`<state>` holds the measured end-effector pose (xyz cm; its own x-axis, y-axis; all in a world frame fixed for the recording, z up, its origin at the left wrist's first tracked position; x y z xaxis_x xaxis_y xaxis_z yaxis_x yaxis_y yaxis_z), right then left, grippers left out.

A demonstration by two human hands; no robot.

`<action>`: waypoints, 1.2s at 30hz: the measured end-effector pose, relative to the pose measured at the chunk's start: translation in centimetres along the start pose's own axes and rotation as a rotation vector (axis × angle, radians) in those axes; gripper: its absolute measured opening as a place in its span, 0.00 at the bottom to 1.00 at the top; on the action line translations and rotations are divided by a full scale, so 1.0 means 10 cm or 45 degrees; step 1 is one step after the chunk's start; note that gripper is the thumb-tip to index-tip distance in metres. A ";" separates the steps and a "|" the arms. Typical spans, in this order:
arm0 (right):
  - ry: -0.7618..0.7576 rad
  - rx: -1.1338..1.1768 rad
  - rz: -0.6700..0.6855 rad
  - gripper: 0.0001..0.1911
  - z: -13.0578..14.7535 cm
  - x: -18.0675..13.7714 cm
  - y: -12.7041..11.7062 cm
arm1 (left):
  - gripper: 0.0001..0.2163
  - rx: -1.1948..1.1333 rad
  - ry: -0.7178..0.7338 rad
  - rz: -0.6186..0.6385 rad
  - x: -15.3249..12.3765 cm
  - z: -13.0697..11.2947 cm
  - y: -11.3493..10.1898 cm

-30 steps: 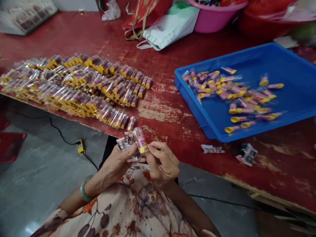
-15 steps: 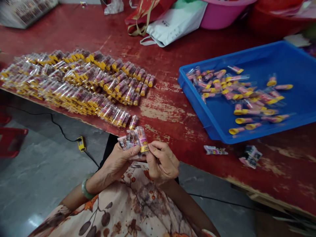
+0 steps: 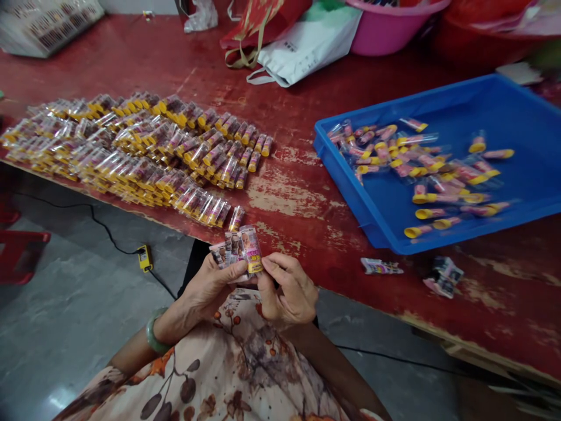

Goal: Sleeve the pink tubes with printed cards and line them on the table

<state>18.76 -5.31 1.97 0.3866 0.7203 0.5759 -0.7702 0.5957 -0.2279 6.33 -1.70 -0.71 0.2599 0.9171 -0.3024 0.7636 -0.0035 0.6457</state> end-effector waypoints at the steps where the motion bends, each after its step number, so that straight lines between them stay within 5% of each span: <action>1: -0.011 0.013 -0.012 0.17 0.00 0.00 0.00 | 0.12 -0.010 -0.002 0.007 0.01 0.00 -0.01; 16: -0.139 -0.071 0.127 0.19 0.06 0.02 0.02 | 0.14 0.022 -0.073 0.026 0.04 -0.01 -0.02; 36: -0.142 -0.075 0.072 0.17 0.10 0.00 0.05 | 0.14 -0.041 -0.097 -0.041 0.02 0.03 -0.02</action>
Point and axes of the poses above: each hand's wrist, its own x-axis towards the middle knuckle, its own y-axis out of the palm, z = x × y, the point moved 5 cm from there along x, towards the middle knuckle, and after that the axes turned 10 degrees about y, right-handed, at the moved point
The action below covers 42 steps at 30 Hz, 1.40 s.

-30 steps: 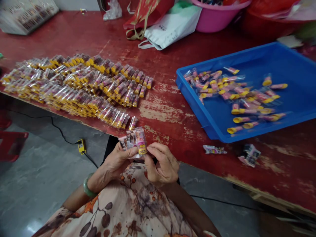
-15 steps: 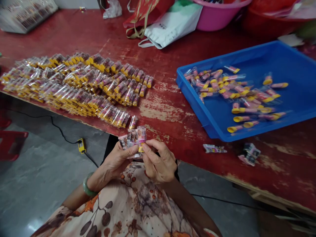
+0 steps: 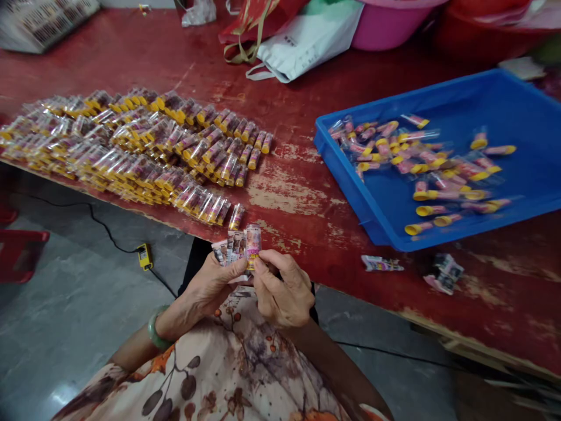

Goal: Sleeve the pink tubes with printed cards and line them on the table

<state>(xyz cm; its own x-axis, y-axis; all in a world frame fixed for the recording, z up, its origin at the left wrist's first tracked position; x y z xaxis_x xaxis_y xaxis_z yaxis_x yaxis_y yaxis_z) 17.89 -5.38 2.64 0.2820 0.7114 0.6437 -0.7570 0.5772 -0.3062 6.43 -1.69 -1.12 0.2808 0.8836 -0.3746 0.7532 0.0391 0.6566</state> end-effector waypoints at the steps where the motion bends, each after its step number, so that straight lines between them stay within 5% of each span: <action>1: 0.002 0.011 -0.004 0.17 -0.01 -0.01 0.00 | 0.14 -0.001 -0.001 -0.005 0.00 0.00 0.00; 18: -0.009 -0.104 0.028 0.16 -0.02 -0.07 0.01 | 0.16 0.020 0.004 -0.015 -0.02 0.04 -0.03; 28: 0.017 0.071 0.115 0.23 -0.06 -0.02 -0.01 | 0.15 0.059 0.023 -0.033 0.00 0.01 -0.07; 32: 0.389 0.345 0.313 0.17 -0.22 0.05 -0.01 | 0.14 0.100 0.037 0.085 0.02 -0.02 -0.07; 37: 0.851 0.686 0.247 0.11 -0.41 0.09 0.00 | 0.13 0.141 -0.001 0.168 0.02 -0.02 -0.04; 42: 0.544 0.506 0.402 0.22 -0.31 0.13 -0.01 | 0.12 0.109 0.047 0.129 0.03 -0.01 -0.06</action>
Point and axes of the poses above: each hand's wrist, its own x-axis towards the middle knuckle, its own y-axis out of the palm, z = x × y, the point moved 5 cm from there along x, towards the middle knuckle, and after that the axes turned 10 degrees about y, right-handed, at the moved point
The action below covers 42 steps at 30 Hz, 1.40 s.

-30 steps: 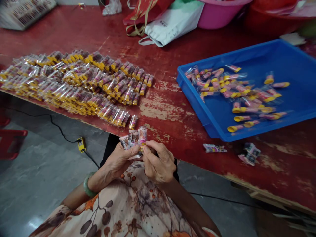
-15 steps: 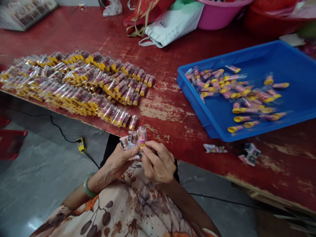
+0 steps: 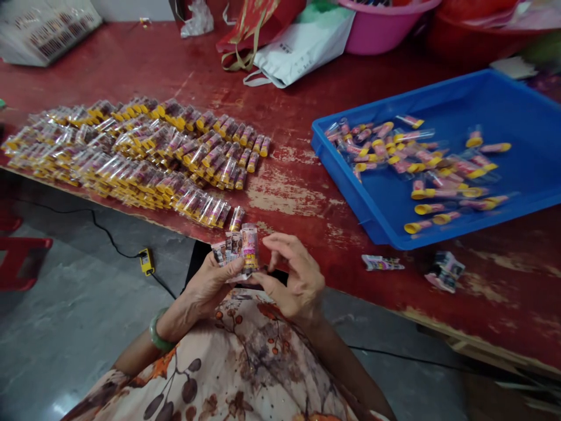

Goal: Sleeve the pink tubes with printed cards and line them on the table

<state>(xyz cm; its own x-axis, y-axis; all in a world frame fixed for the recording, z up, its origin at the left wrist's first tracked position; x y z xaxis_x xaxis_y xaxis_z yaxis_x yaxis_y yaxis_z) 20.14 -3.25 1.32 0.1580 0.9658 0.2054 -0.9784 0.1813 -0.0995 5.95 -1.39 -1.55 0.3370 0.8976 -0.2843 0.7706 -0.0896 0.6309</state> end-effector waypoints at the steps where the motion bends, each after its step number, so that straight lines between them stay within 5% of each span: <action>1: -0.101 -0.103 0.004 0.23 0.04 -0.01 0.01 | 0.12 -0.002 0.013 -0.015 0.00 0.00 -0.01; 6: -0.489 -0.403 -0.158 0.25 0.15 -0.11 0.07 | 0.13 -0.017 0.015 -0.062 0.00 0.00 0.01; 11: -0.588 -0.607 -0.284 0.20 0.21 -0.17 0.13 | 0.13 -0.006 0.000 -0.049 -0.02 -0.03 0.06; 19: -0.624 -0.712 -0.247 0.20 0.19 -0.20 0.14 | 0.12 -0.016 -0.058 -0.068 -0.04 -0.03 0.05; 24: -0.435 -0.461 -0.187 0.25 0.10 -0.16 0.09 | 0.13 -0.007 -0.080 -0.007 -0.04 0.00 0.04; 29: -0.045 0.019 0.070 0.28 -0.03 0.02 -0.01 | 0.12 0.049 -0.116 0.060 -0.06 -0.01 0.03; 35: 0.300 0.320 0.076 0.17 -0.23 0.17 0.03 | 0.14 0.067 -0.116 0.094 -0.07 -0.02 0.09; 42: 0.393 0.376 -0.037 0.12 -0.28 0.11 0.12 | 0.14 0.034 -0.143 0.089 -0.06 0.03 0.09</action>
Point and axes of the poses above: each hand's wrist, its own x-axis towards the middle knuckle, its own y-axis out of the palm, z = x × y, the point moved 5 cm from there along x, towards the middle knuckle, and after that the axes turned 10 degrees about y, right-handed, at the moved point
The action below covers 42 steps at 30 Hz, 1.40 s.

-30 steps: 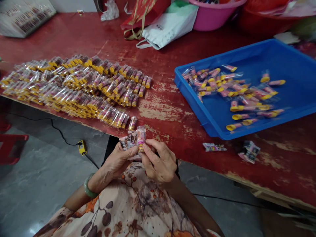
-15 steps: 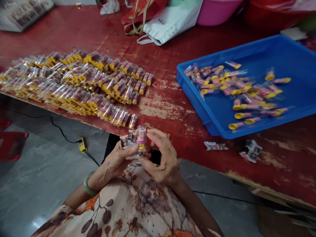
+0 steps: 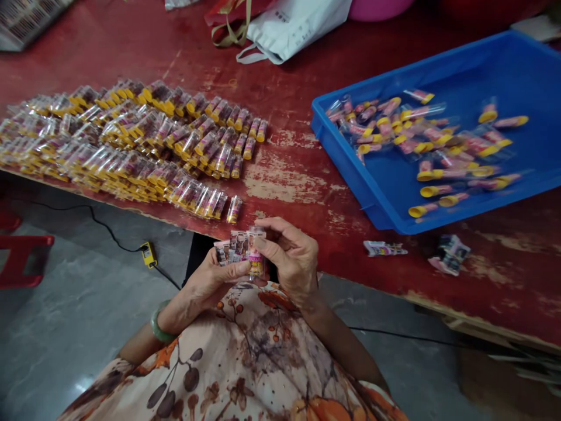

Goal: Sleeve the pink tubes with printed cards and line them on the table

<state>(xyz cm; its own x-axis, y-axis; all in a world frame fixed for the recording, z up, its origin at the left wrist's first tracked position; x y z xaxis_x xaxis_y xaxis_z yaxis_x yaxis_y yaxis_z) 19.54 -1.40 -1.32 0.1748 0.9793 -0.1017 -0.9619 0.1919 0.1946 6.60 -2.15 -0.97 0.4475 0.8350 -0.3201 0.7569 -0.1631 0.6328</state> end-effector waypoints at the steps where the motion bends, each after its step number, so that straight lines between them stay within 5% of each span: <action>1: -0.004 0.023 -0.013 0.12 0.00 -0.01 0.00 | 0.14 0.001 -0.003 0.005 0.00 0.00 0.00; 18: -0.118 -0.012 -0.048 0.06 0.05 -0.06 0.02 | 0.15 0.008 -0.027 -0.044 -0.01 0.02 0.01; 23: -0.145 -0.017 0.048 0.13 0.12 -0.06 0.01 | 0.16 -0.008 -0.037 -0.021 -0.02 0.01 0.01; 26: -0.359 -0.188 0.072 0.23 0.26 -0.14 -0.04 | 0.14 -0.028 0.001 -0.027 -0.02 -0.02 0.00; 32: -0.924 -0.818 -0.055 0.24 0.42 -0.43 0.03 | 0.12 -0.066 0.090 -0.082 -0.02 -0.05 -0.01; 42: -1.048 -0.959 -0.246 0.22 0.44 -0.58 0.07 | 0.11 -0.111 0.083 -0.110 -0.08 -0.01 0.03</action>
<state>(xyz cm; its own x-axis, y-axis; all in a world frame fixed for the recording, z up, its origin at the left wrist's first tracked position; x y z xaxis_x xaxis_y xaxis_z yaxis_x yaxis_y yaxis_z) 18.74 -6.61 3.66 0.1517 0.7352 0.6607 -0.7371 0.5295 -0.4199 6.45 -2.79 -0.40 0.3482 0.8769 -0.3314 0.7458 -0.0450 0.6646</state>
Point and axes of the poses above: each hand's wrist, its own x-axis towards the middle knuckle, its own y-axis out of the palm, z = x × y, the point moved 5 cm from there along x, towards the middle knuckle, and after that the axes turned 10 degrees about y, right-handed, at the moved point
